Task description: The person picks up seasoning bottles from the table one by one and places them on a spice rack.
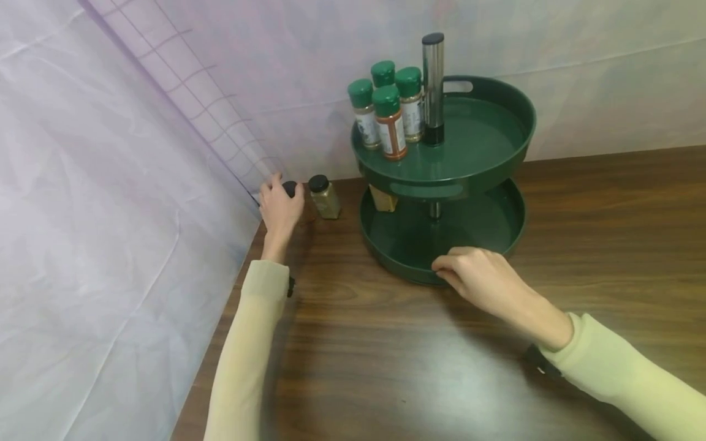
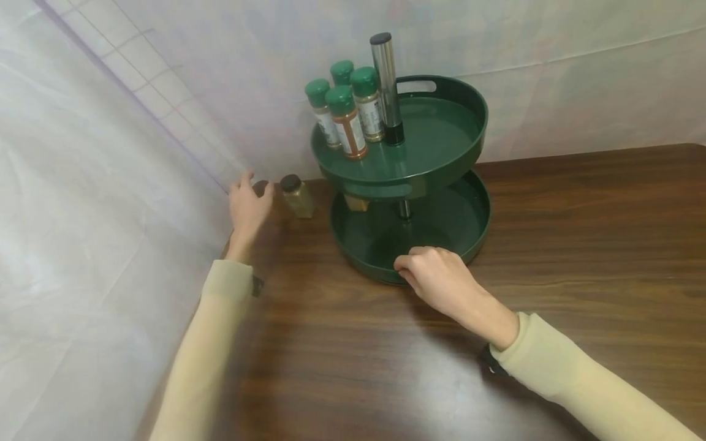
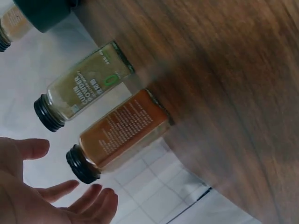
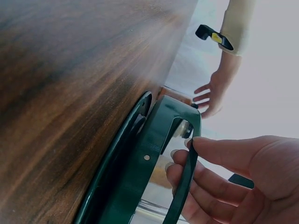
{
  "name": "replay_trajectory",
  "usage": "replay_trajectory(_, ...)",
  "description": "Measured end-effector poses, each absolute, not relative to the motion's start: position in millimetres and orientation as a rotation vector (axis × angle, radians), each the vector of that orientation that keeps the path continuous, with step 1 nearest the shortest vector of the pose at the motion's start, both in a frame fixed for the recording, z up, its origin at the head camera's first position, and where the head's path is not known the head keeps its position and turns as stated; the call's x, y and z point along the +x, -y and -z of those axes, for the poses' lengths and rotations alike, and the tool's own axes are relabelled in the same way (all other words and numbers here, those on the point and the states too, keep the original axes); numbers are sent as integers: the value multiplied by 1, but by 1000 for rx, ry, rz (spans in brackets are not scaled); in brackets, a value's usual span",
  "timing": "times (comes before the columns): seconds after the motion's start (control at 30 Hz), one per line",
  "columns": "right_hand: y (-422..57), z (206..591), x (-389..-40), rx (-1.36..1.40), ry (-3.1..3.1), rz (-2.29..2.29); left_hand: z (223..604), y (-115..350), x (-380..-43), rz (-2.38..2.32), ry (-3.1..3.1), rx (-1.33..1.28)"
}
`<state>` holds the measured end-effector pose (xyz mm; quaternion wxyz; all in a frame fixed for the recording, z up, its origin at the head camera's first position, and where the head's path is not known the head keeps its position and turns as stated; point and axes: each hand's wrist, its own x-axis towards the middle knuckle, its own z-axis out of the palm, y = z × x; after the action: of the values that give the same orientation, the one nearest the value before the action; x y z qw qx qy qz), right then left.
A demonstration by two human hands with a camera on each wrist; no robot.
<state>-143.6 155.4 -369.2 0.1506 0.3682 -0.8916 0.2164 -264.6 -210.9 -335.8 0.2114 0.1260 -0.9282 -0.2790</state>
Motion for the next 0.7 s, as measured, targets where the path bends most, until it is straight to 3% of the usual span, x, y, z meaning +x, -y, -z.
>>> replay_trajectory(0.7, -155, 370, -143, 1055, 2560, -618, 343, 219, -271, 786, 2566, 355)
